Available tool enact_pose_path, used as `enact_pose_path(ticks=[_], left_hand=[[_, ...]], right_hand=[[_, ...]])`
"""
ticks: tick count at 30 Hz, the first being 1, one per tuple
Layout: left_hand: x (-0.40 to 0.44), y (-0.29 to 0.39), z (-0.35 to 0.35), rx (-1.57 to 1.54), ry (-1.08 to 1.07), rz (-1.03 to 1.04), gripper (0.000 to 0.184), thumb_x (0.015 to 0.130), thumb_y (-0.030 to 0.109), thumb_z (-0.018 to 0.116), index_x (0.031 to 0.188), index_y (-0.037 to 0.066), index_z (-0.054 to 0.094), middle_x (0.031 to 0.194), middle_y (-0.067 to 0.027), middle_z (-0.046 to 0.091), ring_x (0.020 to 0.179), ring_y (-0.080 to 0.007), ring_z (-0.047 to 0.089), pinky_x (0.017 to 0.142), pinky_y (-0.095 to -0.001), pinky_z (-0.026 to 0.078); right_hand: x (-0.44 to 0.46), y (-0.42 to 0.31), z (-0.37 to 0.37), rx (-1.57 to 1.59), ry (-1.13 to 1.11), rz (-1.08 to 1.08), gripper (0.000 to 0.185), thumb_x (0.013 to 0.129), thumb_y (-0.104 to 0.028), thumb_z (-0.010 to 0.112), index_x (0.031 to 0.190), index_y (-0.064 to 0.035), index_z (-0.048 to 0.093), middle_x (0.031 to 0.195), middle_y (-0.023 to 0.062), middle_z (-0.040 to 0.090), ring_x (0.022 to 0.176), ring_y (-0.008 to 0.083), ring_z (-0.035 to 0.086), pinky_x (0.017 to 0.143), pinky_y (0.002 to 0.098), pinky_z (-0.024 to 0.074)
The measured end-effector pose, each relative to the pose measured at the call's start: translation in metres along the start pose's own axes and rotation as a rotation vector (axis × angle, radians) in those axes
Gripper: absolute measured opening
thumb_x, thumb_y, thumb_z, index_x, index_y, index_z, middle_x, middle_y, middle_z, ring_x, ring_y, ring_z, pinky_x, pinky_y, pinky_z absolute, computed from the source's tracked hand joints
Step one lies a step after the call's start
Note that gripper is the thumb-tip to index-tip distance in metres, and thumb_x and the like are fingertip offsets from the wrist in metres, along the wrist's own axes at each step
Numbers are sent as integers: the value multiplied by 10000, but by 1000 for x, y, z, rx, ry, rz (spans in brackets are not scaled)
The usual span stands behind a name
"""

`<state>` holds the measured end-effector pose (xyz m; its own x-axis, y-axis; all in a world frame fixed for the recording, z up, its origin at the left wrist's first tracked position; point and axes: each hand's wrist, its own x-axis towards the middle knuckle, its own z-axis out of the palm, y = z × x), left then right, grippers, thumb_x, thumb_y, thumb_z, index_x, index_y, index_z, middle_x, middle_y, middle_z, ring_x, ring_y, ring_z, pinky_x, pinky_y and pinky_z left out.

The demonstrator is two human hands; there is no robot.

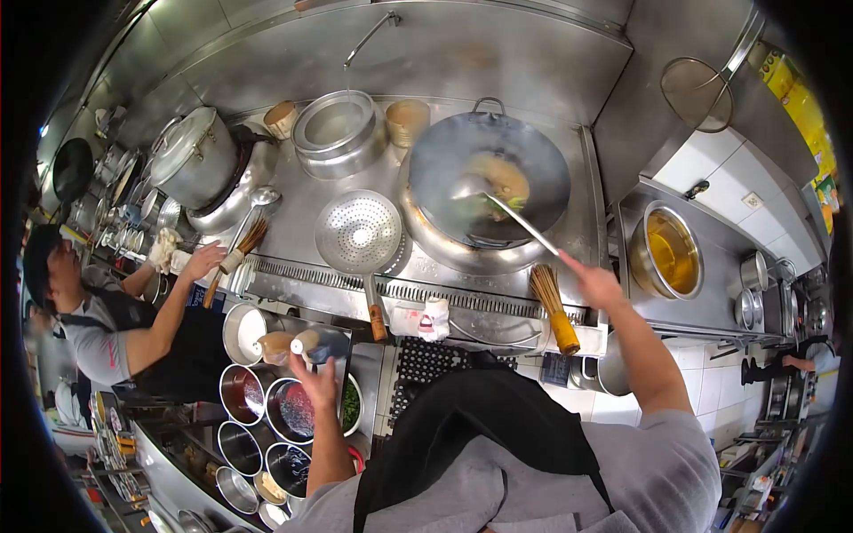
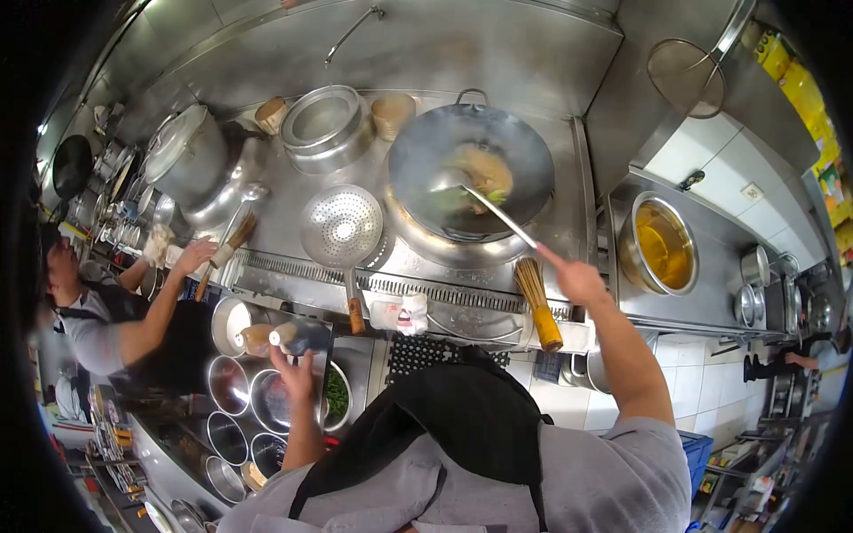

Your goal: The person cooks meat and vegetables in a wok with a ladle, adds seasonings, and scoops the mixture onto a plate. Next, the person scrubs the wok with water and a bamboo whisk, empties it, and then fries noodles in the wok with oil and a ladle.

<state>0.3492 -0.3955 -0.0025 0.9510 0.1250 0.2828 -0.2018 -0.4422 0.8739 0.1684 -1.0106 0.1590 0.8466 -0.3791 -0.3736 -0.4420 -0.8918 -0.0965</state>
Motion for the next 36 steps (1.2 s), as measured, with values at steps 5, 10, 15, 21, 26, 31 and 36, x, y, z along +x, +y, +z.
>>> enact_pose_path(ticks=[5,10,15,21,26,31,36], left_hand=[[31,12,-56,239,244,-112,513,915,116,661,1355,-29,442,1267,-206,539,1072,-323,573,963,-428,458],[85,-7,-39,441,180,-65,283,932,143,641,1148,-28,573,972,-210,631,906,-362,607,835,-451,471],[122,15,-30,391,131,94,195,962,181,597,965,-12,619,841,-176,645,757,-327,608,721,-434,480],[186,162,-18,142,-38,234,165,958,148,624,978,-11,664,778,-105,657,698,-203,610,699,-339,504],[206,247,71,130,-224,400,142,926,110,653,1013,3,686,765,-77,636,686,-145,570,675,-319,500],[190,279,174,224,-439,306,170,886,183,674,971,36,669,833,-208,689,794,-337,683,729,-410,523],[174,277,269,382,-681,427,229,867,252,649,986,59,682,952,-226,706,903,-389,689,797,-456,528]], right_hand=[[-77,-8,-14,157,63,83,862,875,-80,557,1565,-407,156,909,272,673,845,450,652,812,536,511],[-119,-13,7,312,65,16,846,892,-133,560,1567,-409,131,825,272,667,797,452,655,797,539,519],[-53,12,16,279,97,136,852,891,-114,550,1566,-412,125,1020,285,673,926,469,647,861,518,513],[37,-60,16,562,316,384,835,914,-121,530,1588,-316,78,1146,290,655,1050,453,641,943,497,490],[39,-113,2,1043,-2,256,820,917,-122,535,1597,-264,98,1118,303,658,1013,462,645,931,492,487],[-11,-84,15,589,138,-50,822,910,-109,541,1592,-281,117,1139,316,637,1041,459,624,937,465,478],[-24,-75,4,432,-7,157,827,905,-99,535,1591,-275,108,1169,323,620,1084,465,604,957,477,460]])
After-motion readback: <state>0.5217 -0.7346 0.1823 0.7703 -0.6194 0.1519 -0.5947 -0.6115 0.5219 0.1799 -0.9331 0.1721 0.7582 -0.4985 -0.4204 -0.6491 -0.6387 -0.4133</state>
